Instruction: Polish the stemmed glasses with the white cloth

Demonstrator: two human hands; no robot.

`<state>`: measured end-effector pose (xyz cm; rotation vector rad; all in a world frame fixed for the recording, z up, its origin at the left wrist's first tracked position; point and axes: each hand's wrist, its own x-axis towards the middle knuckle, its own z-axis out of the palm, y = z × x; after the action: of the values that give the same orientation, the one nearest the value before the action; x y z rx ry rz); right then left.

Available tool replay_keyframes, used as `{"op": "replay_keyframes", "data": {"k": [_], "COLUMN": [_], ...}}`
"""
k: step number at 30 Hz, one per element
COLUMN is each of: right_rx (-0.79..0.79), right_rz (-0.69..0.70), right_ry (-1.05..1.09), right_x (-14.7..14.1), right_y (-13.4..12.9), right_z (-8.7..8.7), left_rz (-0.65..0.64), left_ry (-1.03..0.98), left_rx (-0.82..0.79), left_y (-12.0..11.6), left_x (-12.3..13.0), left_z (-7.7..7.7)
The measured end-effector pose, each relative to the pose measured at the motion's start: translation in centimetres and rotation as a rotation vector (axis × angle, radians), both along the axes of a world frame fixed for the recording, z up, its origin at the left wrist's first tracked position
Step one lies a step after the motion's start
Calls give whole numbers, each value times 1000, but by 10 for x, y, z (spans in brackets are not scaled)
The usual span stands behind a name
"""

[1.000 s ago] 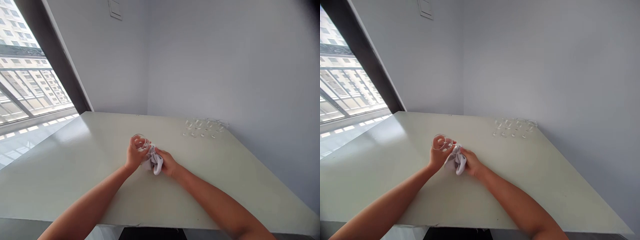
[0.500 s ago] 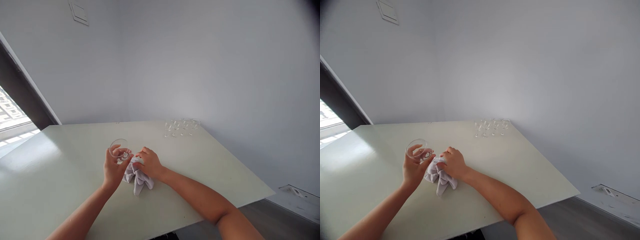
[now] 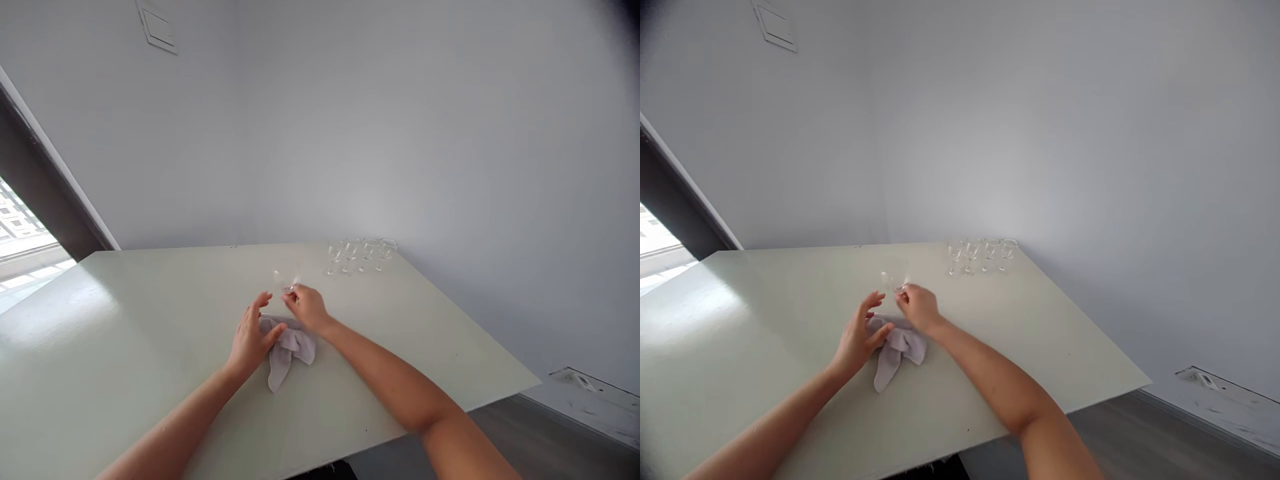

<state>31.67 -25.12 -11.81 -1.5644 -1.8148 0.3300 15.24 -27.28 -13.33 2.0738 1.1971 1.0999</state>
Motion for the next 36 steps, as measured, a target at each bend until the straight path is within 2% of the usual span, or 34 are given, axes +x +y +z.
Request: {"op": "replay_keyframes", "data": {"k": [3,7,12,19,22,25,28,31,33,36], "right_rx": [-62,-135,-198,-215,-203,-202,-245,-312,-290,-209], "right_rz": [-184,-274,-335,-356,-352,-311,-173,86,217,197], "right_ry": [-38,-21,-5,36,69,87,101,99,28,-102], "right_x": [32,63,73,72,71,67,58,44,36,29], "right_y": [31,60,79,88,74,44,6,-31,-50,-68], "right_z": [-2,-12,-26,-28,-28,-27,-24,-21,-20,-23], "left_rz": [-101,-233,-243,-249,-239,-232,-212,-128,-58,-6], "left_ry": [248,411,418,333,279,202,63,-126,-212,-177], "left_rx": [-27,32,38,15,-11,-50,-133,-283,-356,-295], "left_y": [7,7,5,6,6,6,8,14,18,24], "left_x": [-2,-2,-3,-3,-4,-4,-4,-3,-5,-11], "left_z": [-13,-18,-17,-17,-17,-15,-15,-17,-18,-17]}}
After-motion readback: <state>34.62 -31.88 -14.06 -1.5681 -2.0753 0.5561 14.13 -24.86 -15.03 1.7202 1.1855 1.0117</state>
